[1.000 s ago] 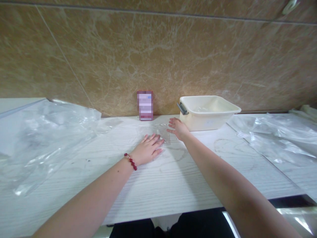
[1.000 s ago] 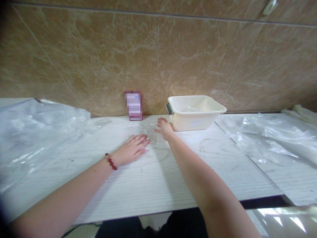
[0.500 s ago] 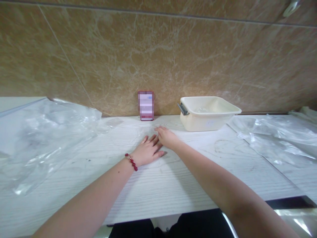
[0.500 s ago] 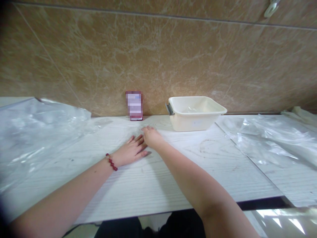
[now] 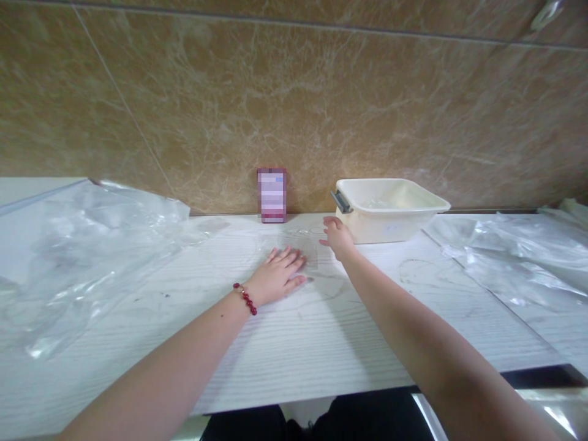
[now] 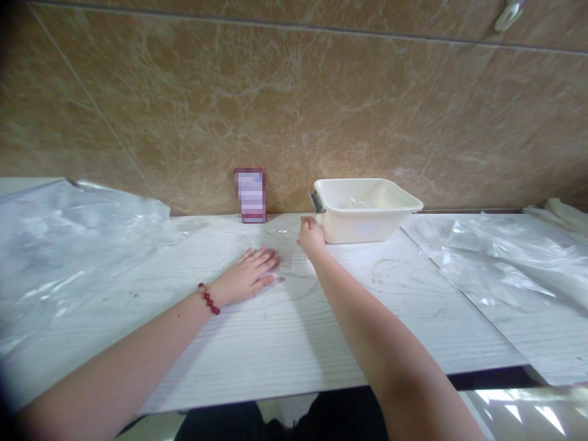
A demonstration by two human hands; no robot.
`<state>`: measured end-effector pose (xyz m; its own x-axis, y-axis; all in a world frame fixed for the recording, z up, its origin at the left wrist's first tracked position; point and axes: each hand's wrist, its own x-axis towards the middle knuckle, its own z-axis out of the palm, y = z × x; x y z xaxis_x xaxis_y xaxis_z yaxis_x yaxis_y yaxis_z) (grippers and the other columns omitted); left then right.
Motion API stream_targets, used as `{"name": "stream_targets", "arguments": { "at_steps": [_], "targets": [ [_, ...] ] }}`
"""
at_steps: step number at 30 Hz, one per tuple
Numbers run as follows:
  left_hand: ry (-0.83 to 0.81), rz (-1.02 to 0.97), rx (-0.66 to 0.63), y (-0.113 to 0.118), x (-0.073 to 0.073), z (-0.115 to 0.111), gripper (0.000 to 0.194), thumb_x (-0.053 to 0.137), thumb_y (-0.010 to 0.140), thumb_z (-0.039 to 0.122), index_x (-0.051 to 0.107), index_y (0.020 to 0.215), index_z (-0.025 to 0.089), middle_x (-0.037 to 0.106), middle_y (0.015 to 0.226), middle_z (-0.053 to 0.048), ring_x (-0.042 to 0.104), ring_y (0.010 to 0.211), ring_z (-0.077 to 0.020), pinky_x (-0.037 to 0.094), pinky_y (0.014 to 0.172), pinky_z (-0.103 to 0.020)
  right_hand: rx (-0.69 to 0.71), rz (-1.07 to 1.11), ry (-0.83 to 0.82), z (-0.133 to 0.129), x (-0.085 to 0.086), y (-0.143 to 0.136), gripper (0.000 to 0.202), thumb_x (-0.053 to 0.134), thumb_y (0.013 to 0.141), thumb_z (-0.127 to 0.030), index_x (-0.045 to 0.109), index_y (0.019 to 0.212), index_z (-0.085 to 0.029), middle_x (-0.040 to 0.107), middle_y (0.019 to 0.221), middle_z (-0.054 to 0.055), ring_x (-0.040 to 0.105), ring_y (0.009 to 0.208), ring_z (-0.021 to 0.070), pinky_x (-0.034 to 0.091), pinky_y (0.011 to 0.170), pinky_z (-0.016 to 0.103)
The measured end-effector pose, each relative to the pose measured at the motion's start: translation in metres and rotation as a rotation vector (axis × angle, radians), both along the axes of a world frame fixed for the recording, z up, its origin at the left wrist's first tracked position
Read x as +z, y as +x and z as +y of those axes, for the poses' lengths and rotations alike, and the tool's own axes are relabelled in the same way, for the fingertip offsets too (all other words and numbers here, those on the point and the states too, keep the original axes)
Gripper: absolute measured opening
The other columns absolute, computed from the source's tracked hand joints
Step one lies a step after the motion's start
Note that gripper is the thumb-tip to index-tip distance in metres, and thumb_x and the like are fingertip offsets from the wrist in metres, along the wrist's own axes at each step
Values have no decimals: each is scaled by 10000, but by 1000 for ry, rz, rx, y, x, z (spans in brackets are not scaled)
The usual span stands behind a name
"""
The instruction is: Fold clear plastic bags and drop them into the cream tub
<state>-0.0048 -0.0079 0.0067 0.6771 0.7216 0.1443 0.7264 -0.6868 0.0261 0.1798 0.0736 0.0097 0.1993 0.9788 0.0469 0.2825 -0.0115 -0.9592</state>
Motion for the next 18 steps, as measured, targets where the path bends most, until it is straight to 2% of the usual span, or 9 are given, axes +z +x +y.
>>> {"name": "stream_targets", "arguments": {
  "at_steps": [3, 8, 11, 13, 15, 18],
  "targets": [
    [-16, 8, -29, 0, -1, -1, 534, 142, 818, 484, 309, 1230, 189, 324, 1294, -68, 198, 1212, -204, 134, 979, -408, -8, 128, -76, 0, -2, -3, 326, 254, 769, -383, 447, 994, -248, 453, 1093, 46, 488, 854, 142, 496, 547, 279],
    [-28, 20, -44, 0, -1, 0, 539, 139, 815, 489, 283, 1245, 196, 295, 1311, -63, 194, 1214, -203, 131, 978, -404, 29, 132, -85, -1, -2, -9, 353, 232, 778, -402, 436, 1016, -239, 461, 1086, 64, 491, 878, 157, 490, 560, 303],
    [-29, 19, -45, 0, -1, 0, 533, 142, 813, 495, 279, 1246, 216, 289, 1315, -54, 207, 1211, -197, 133, 975, -397, 12, -96, -6, -4, 1, -9, 330, 236, 796, -346, 463, 991, -207, 510, 1017, 68, 497, 886, 151, 455, 691, 320],
    [-29, 25, -47, 0, -1, 0, 529, 143, 812, 498, 276, 1247, 228, 280, 1319, -48, 204, 1212, -195, 128, 974, -397, 32, -340, 151, -12, 5, -13, 296, 271, 799, -279, 485, 978, -181, 537, 977, 74, 485, 925, 152, 391, 803, 317],
    [-32, 39, -48, 0, 0, 0, 531, 143, 811, 500, 276, 1247, 228, 279, 1320, -51, 195, 1215, -198, 122, 970, -405, 144, -540, 295, -22, 8, -22, 295, 288, 798, -219, 477, 1019, -165, 550, 979, 80, 483, 948, 152, 348, 848, 296],
    [-41, 48, -58, 1, 1, 0, 518, 144, 815, 487, 316, 1226, 222, 304, 1307, -55, 194, 1214, -208, 123, 964, -429, 388, -723, 292, -33, 6, -38, 365, 288, 798, -170, 397, 1146, -168, 559, 1005, 86, 518, 911, 154, 375, 800, 271]
  ]
}}
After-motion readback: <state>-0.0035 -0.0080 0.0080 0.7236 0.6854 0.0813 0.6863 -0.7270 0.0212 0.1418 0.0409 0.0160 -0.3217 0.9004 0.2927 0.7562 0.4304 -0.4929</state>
